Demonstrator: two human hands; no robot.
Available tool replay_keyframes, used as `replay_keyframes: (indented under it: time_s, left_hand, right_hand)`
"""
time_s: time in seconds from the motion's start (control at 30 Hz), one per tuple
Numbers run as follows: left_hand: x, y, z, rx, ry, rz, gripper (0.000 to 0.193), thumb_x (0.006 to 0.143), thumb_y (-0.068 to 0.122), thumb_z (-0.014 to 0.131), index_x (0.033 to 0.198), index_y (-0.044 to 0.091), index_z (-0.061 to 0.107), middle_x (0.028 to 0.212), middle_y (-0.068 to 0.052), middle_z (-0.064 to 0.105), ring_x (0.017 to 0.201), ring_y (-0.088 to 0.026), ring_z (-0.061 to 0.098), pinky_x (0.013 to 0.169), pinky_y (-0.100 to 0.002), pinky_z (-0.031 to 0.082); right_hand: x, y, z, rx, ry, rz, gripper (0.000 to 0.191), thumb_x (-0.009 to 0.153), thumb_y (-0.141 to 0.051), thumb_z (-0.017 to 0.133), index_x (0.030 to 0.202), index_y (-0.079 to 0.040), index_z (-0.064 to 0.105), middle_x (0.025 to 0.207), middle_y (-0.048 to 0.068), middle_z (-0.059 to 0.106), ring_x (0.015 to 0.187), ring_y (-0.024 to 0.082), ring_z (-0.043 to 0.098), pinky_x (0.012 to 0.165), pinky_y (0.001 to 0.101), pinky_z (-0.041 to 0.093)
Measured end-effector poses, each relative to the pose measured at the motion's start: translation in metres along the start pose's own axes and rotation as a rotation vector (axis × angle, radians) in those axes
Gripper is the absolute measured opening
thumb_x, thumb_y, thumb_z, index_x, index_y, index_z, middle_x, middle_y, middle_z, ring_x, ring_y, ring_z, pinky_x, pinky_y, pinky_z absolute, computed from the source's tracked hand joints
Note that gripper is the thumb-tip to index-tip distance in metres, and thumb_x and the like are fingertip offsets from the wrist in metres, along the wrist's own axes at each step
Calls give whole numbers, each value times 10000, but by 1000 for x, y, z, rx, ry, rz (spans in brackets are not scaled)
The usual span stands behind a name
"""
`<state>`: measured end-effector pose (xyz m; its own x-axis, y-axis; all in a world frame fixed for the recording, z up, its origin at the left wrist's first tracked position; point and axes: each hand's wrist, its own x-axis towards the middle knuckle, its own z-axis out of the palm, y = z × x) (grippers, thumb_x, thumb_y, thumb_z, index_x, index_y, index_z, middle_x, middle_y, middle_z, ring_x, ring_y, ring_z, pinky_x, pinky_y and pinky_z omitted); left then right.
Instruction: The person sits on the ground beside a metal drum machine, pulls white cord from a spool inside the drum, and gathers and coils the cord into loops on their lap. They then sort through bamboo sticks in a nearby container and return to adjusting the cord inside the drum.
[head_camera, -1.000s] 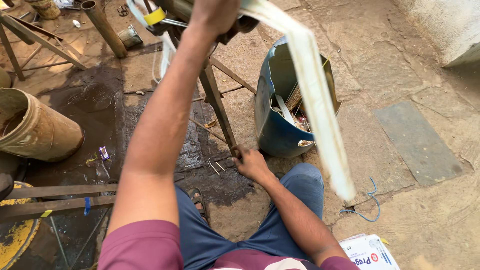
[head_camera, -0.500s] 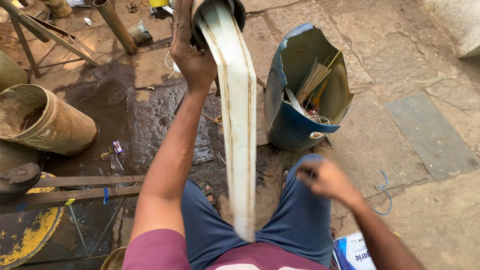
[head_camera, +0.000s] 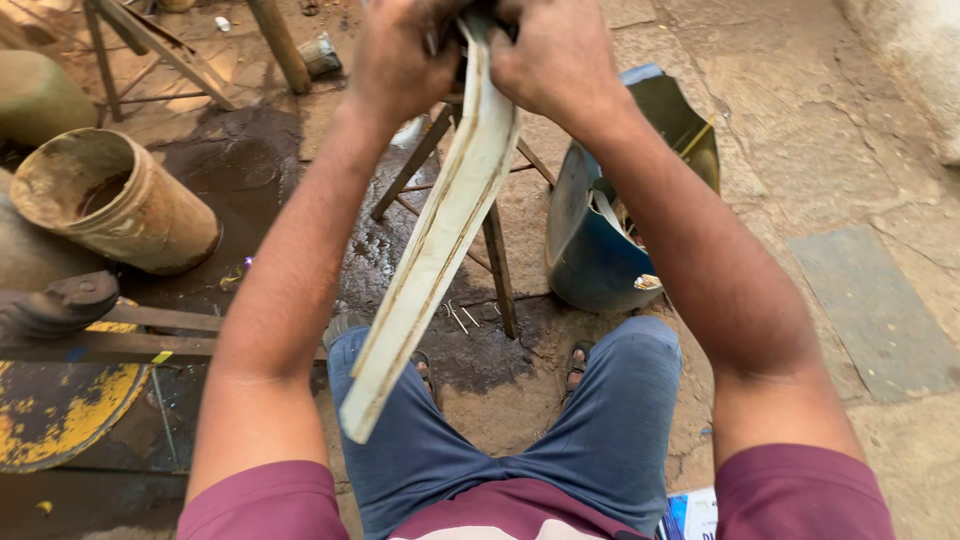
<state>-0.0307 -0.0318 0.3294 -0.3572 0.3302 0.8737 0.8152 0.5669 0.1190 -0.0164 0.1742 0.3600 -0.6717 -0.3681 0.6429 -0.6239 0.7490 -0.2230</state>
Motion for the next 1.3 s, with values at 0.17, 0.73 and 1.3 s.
replay_keyframes:
  time_s: [0.17, 0.73, 1.3]
  left_hand:
    - [-44, 41, 26, 196, 466, -92, 204, 966, 214, 738, 1080, 45, 718, 1029, -137, 762, 883, -260, 762, 769, -375, 622]
    - [-63, 87, 106, -2231, 3, -627, 460, 1046, 483, 584, 1196, 48, 601, 918, -157, 663, 793, -268, 685, 724, -393, 565]
    - [-93, 76, 96, -2463, -171, -446, 528, 1016, 493, 554, 1339, 78, 506, 860, -63, 499, 724, -197, 559, 720, -359, 552]
  right_hand:
    - [14, -3, -15, -132, -317, 18, 283, 792, -102, 731, 1067, -58, 776, 871, 200, 736, 777, 341, 730, 711, 438, 582]
    - [4, 30, 14, -127, -109, -105, 298, 1087, -256, 633, 1001, -5, 769, 873, 220, 719, 767, 379, 693, 765, 484, 564]
    - [32, -13, -16, -392, -792, 122, 361, 885, -262, 511, 870, -77, 820, 776, 114, 774, 770, 239, 759, 748, 411, 588]
